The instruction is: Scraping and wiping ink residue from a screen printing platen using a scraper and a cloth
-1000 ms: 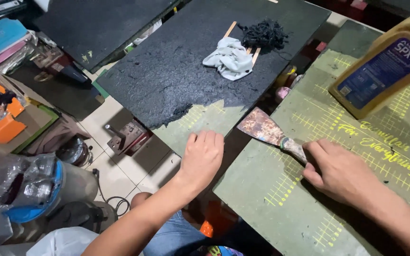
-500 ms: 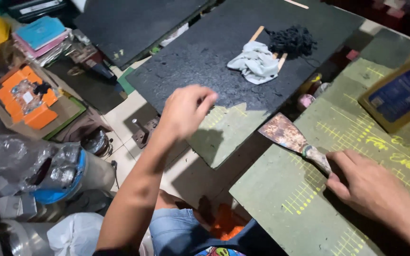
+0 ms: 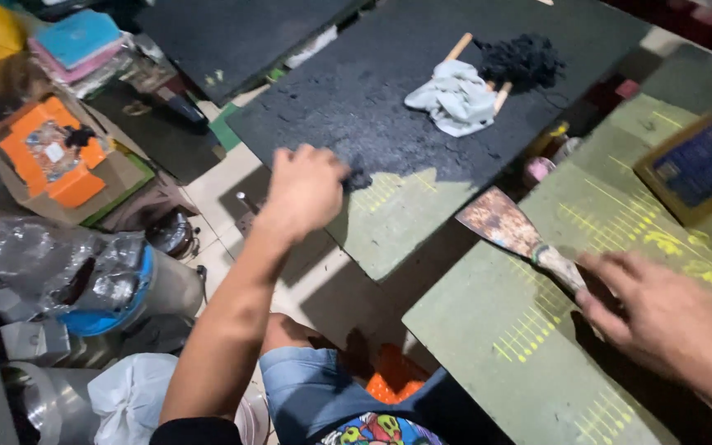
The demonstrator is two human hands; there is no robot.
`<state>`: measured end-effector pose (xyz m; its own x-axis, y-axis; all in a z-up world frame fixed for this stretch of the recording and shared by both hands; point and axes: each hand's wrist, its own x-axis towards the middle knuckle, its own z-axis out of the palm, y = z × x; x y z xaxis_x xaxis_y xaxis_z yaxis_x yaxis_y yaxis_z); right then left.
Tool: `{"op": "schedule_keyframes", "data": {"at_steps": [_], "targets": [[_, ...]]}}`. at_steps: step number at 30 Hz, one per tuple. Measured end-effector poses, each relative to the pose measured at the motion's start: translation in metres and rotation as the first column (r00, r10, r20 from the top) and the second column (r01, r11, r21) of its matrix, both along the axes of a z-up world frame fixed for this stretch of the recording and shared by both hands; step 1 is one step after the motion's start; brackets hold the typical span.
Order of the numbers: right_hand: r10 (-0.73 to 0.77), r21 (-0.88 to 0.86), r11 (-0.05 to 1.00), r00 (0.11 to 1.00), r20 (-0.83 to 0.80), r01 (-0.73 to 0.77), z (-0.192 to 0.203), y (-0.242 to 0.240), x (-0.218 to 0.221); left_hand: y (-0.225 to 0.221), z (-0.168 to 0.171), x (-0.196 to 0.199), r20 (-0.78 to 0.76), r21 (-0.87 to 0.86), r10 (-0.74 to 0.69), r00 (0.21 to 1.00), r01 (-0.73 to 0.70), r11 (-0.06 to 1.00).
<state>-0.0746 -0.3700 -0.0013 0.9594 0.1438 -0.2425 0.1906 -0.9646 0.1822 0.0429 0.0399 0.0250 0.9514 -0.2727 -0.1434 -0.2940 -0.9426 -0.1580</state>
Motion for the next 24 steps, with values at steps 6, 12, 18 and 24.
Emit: {"op": "schedule_keyframes", "data": {"at_steps": [6,12,18,24], "targets": [[-0.012,0.539,0.798,0.886,0.463,-0.271,0.002,-0.01,0.0,0.026,0.02,0.004,-0.478,-0.852,0.059,0.876,-0.479,0.213],[-0.204,0.748,0.632,0.975,-0.091,0.202,0.059,0.078,0.031,-0.01,0.01,-0.03,-0.186,-0.595,-0.588,0.787,-0.567,-0.57],[-0.106,0.975,0.185,0.989,-0.105,0.123,0.065,0.155,0.049,-0.042,-0.012,-0.06,0.089,-0.11,-0.566,0.82,-0.557,-0.823],[-0.173,0.976,0.164,0.97,0.169,-0.141,0.063,0.189,0.049,-0.04,-0.014,-0.082,0.167,-0.105,-0.575,0.801,-0.566,-0.818]]}}
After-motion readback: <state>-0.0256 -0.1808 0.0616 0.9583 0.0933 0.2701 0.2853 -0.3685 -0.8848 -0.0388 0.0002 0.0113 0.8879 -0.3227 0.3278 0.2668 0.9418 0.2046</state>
